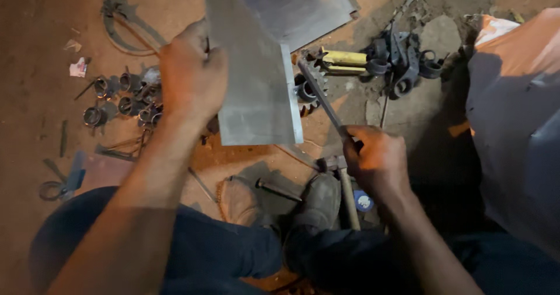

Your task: The person aligns two metal plates on the ground, tack welds them together using a welding rod, and then uses a file to smooth the edges of the joined metal piece.

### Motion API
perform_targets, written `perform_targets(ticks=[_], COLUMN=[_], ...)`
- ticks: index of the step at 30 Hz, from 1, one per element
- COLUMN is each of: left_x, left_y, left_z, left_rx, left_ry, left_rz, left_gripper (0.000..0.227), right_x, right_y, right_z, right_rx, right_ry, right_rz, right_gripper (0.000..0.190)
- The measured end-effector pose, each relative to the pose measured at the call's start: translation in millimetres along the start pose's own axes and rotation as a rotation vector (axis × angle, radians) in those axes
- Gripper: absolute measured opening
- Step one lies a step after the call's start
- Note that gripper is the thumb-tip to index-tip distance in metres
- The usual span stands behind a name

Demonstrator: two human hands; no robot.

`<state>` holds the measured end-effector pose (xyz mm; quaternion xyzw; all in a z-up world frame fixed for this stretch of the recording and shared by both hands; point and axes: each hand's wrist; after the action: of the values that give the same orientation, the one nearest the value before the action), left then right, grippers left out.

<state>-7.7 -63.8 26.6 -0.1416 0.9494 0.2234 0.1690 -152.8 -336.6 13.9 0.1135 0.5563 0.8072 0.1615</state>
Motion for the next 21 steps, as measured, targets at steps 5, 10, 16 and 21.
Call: perform_targets(ticks=[5,10,16,21], left_x=[-1.3,2.2,1.4,2.2], left_y=[2.3,-0.3,2.5,0.2], left_z=[-1.8,-2.8,-9.2,-7.2], left_rx=[-0.071,-0.015,0.02,-0.001], left_ry=[-0.016,-0.033,0.047,-0.004], left_rz=[-0.014,-0.009,0.03,0.004], left_gripper=[0.028,0.028,0.032,0.031], right_x=[2.6,-2.2,1.0,3.6], right_y=[-38.2,-31.7,-23.0,-16.8], right_z=[-12.9,-5.8,6.5,15.6], right_rx=[0.026,-0.047,0.081,0.015], right_ry=[0.155,0.029,0.121,0.067], right_rz=[0.018,0.177,0.2,0.243], right_gripper=[0.024,0.028,0.035,0.044])
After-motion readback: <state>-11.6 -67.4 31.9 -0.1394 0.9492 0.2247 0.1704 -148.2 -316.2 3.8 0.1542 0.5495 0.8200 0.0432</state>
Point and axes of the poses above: each hand's wrist, its own x-axis away from the middle knuckle, its own y-axis out of the back of the hand, z = x × y, and after that the axes turned 15 degrees about -z, right-handed
